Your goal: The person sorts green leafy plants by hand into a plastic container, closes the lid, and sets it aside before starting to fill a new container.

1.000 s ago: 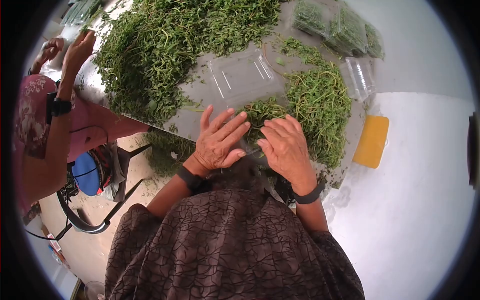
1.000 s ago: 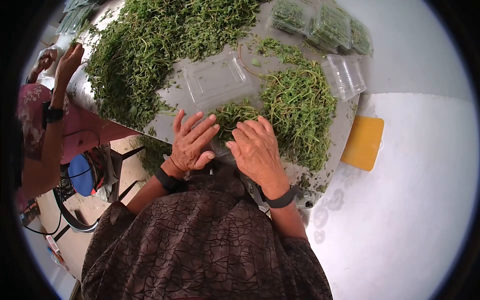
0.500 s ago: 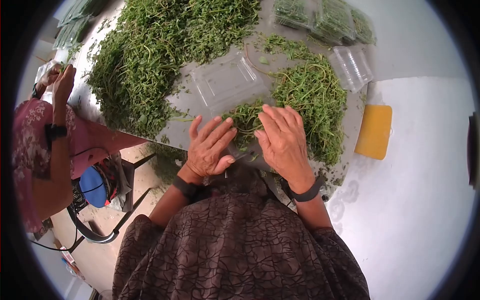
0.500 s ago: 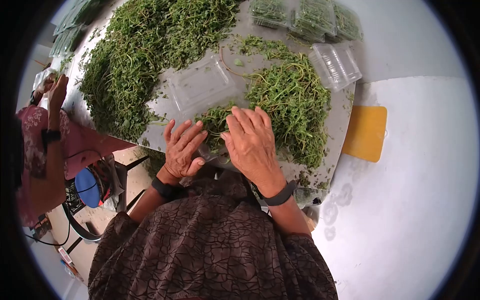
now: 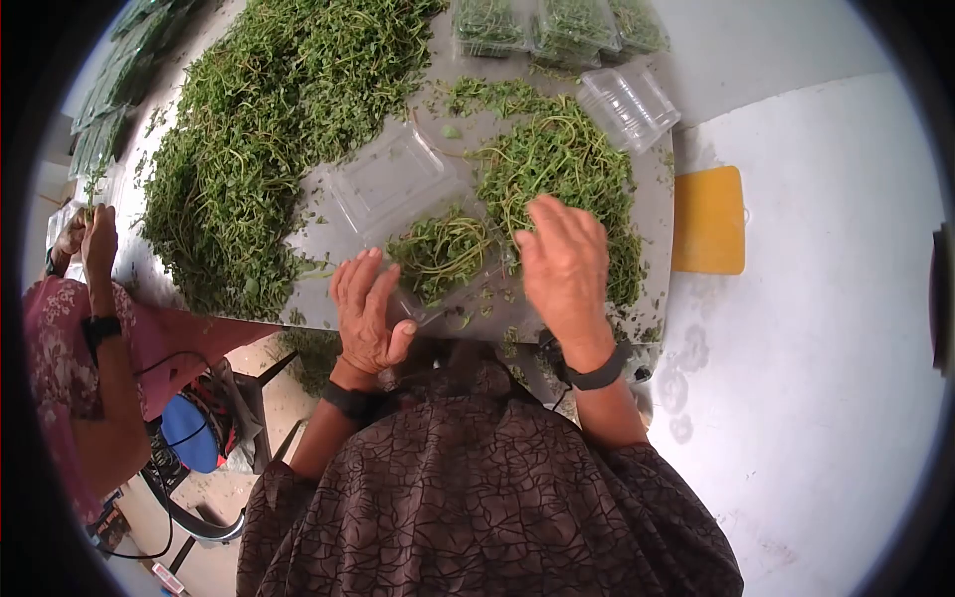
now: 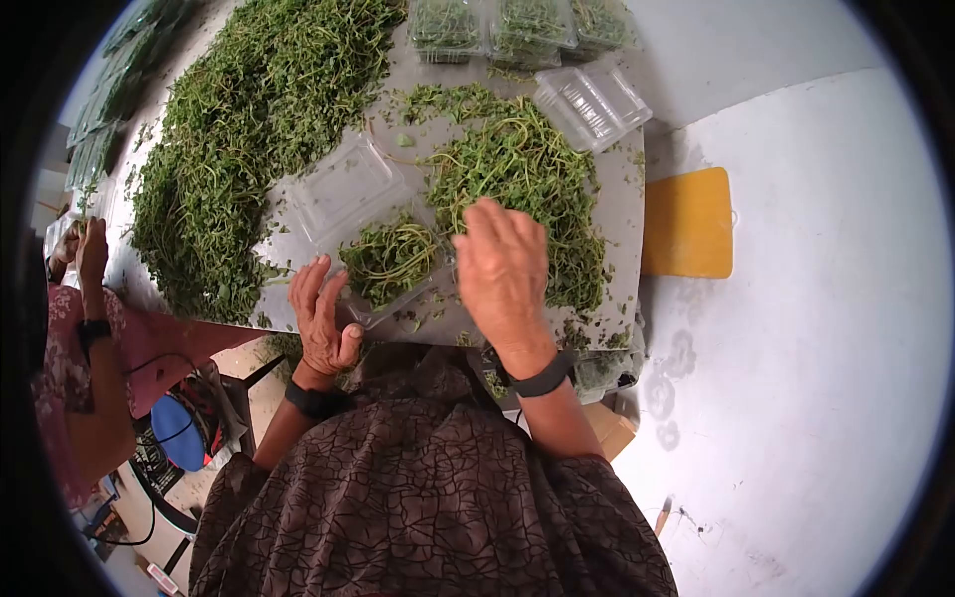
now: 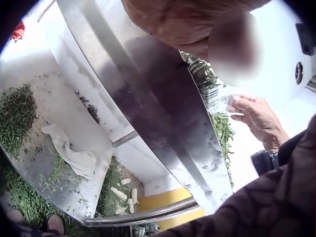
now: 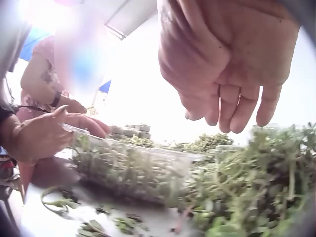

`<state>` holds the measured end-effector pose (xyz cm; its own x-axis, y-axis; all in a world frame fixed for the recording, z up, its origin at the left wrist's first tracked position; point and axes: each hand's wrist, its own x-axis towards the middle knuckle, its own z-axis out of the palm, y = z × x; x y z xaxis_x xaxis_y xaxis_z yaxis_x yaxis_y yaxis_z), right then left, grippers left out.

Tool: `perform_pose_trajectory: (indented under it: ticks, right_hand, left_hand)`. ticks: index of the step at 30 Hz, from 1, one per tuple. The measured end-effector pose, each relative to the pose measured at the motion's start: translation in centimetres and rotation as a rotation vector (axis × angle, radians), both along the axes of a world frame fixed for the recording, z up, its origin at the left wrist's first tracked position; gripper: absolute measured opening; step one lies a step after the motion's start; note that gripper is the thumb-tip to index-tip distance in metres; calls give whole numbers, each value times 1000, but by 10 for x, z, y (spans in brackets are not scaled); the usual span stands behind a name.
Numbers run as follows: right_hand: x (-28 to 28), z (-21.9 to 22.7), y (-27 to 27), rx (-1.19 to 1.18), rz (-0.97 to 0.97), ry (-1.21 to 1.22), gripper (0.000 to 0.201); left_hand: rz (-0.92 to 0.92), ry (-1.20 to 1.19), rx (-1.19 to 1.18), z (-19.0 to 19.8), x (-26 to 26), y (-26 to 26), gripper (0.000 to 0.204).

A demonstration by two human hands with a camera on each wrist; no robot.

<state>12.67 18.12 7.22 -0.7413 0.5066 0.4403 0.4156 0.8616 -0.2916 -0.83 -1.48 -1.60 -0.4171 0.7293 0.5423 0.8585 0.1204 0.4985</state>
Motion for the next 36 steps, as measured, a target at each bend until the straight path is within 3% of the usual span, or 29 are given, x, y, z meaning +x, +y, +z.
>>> perform_pose_trajectory:
  ticks: [2, 4, 7, 12, 14, 15, 17, 19, 21, 25, 36]
  right_hand:
    - [13, 4, 14, 35, -79, 14, 32]
    - [22, 7, 24, 83, -345, -105, 34]
    - [25, -4, 34, 2, -459, -261, 37]
    - [24, -16, 39, -20, -431, -268, 16]
    - [27, -14, 45, -12, -415, -44, 11]
    - [29, -9, 47, -10, -414, -46, 11]
    - [33, 5, 52, -464, -523, 132, 13]
    - [39, 18, 55, -483, -463, 213, 13]
    - [41, 34, 53, -718, -386, 350, 13]
    - [31, 55, 32, -918, -339, 480, 13]
    - [-10, 50, -20, -1310, -68, 505, 11]
  left_hand:
    - [30, -33, 22, -1, 0, -1, 59]
    - [61, -85, 51, -6, 1, -2, 58]
    - [104, -159, 76, -7, 2, -2, 57]
    - [133, -198, 50, -4, 1, -5, 55]
    - [121, -207, 52, -4, 0, -5, 54]
    - [122, -209, 53, -4, 0, -4, 54]
    - [109, -223, 65, -4, 0, -3, 53]
    - [106, -228, 70, -6, 1, -4, 53]
    - [102, -229, 73, -6, 0, -3, 53]
    - [92, -238, 78, -6, 0, -3, 53]
    - [62, -263, 83, -1, -1, -4, 55]
